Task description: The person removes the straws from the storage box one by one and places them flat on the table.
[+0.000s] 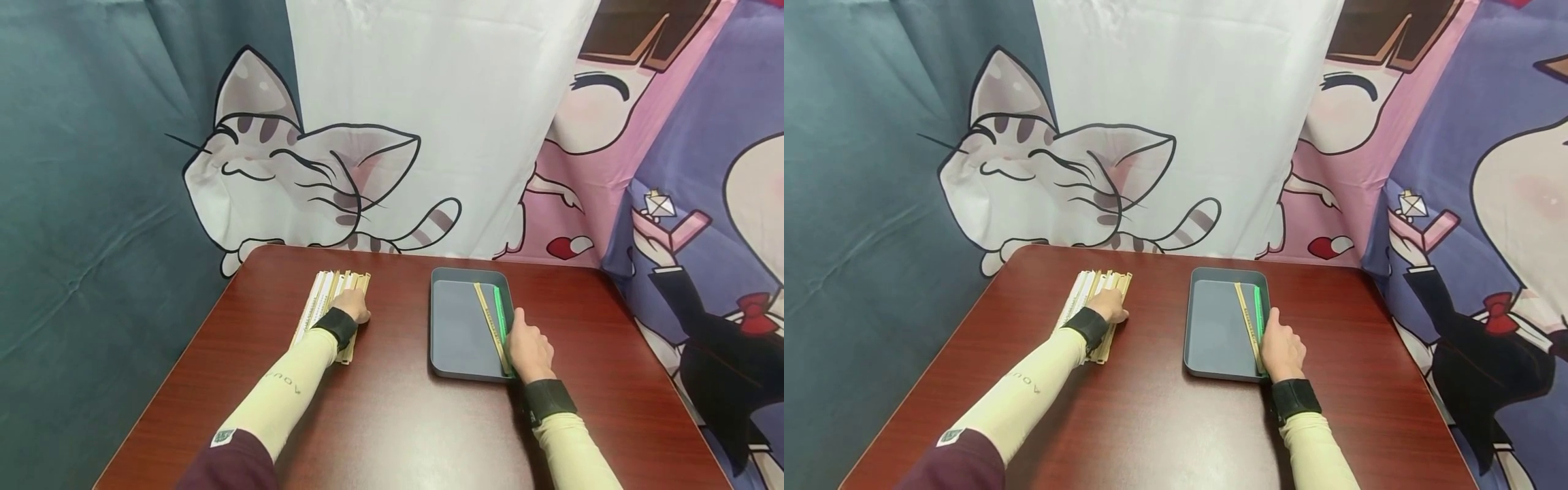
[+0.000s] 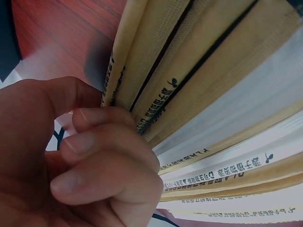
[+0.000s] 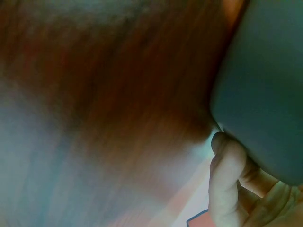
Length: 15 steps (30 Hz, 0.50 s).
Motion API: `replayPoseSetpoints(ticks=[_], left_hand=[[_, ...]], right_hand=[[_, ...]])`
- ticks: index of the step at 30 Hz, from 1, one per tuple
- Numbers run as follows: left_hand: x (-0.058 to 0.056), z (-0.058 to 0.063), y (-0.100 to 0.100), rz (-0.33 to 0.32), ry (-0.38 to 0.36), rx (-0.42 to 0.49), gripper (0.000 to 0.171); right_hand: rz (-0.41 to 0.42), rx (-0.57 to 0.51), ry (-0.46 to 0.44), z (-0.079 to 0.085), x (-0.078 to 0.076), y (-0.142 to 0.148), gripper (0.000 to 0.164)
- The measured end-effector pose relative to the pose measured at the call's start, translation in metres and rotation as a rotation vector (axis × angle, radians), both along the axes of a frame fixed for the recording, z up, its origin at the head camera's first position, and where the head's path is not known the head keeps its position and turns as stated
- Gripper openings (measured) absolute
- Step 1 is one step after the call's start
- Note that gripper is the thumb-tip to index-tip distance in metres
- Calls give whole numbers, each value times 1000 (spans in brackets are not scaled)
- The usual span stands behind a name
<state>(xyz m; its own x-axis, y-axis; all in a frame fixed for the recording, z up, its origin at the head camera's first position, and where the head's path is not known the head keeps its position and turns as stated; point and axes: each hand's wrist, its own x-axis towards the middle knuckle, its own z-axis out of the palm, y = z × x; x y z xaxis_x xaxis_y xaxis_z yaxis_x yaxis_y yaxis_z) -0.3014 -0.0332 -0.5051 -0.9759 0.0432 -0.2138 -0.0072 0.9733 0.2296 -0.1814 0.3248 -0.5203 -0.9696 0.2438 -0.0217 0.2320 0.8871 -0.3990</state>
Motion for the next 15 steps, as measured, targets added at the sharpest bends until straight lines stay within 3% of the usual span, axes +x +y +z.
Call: replayPoseSetpoints(ticks=[9,15], left_hand=[[1,2,0,-3,12,-9,40],[0,19,8,-23,80,11,38]], right_hand=[[2,-1,9,-1,0,0,25],[5,-2,6,-1,0,1,26]])
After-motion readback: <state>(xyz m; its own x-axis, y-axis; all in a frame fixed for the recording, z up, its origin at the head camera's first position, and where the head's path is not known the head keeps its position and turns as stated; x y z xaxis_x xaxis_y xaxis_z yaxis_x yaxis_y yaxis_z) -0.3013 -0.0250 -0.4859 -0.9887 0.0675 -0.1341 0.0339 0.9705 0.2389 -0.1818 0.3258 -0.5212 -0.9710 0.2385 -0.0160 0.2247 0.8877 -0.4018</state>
